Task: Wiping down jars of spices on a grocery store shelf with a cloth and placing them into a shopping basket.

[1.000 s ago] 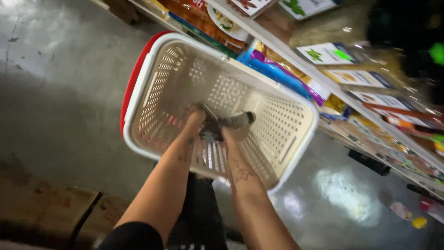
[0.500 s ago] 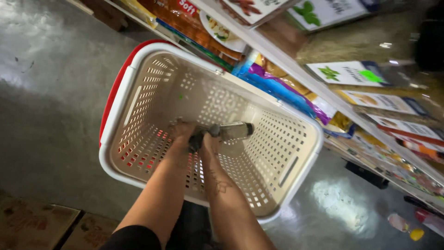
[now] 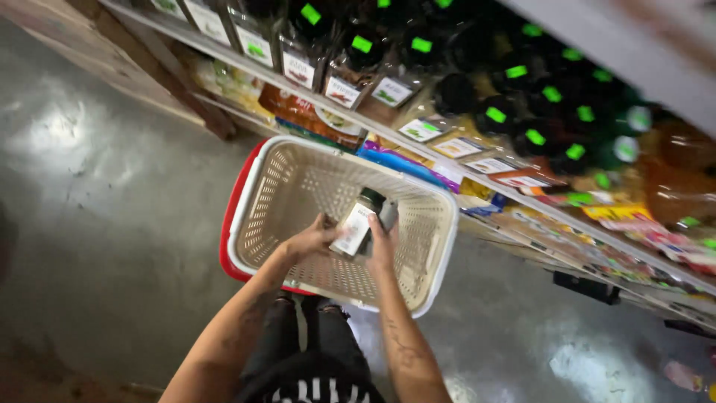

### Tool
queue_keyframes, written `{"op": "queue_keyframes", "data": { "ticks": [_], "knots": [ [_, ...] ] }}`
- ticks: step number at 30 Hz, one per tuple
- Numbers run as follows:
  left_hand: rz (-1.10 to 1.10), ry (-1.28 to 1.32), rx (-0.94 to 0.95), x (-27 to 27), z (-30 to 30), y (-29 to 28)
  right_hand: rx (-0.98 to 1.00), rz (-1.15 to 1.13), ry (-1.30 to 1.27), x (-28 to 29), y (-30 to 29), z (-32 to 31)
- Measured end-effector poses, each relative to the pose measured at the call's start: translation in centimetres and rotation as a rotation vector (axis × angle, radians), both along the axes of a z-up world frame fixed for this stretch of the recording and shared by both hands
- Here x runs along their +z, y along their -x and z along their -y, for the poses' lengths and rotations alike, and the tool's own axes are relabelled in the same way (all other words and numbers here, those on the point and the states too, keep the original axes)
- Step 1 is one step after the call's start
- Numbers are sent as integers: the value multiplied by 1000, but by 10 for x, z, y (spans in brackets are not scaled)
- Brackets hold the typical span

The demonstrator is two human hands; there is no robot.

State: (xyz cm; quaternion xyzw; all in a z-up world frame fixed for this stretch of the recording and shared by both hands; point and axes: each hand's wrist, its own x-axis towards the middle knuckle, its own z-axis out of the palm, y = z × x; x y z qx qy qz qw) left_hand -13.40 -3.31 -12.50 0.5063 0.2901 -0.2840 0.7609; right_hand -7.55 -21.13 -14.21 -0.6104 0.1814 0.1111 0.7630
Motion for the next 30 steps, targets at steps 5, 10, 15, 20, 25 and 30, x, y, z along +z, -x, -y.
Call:
{"op": "queue_keyframes", "data": {
  "ticks": [5, 10, 15, 20, 25, 30],
  "knots": [
    [306, -46, 185, 95, 16, -28, 266, 273, -6, 118, 1, -7],
    [610, -18, 370, 132, 15, -65, 374, 1004, 454, 207, 35, -30],
    [621, 53, 319, 163, 29, -57, 243, 864, 902, 241, -4, -21],
    [852, -159, 97, 242, 7, -35, -23, 330, 272, 226, -84, 29],
    [1345, -893, -55, 249, -11, -49, 195, 939, 248, 347, -29, -9],
    [1443, -955, -65, 255, -17, -42, 288, 648, 505, 334, -49, -14]
  ]
}}
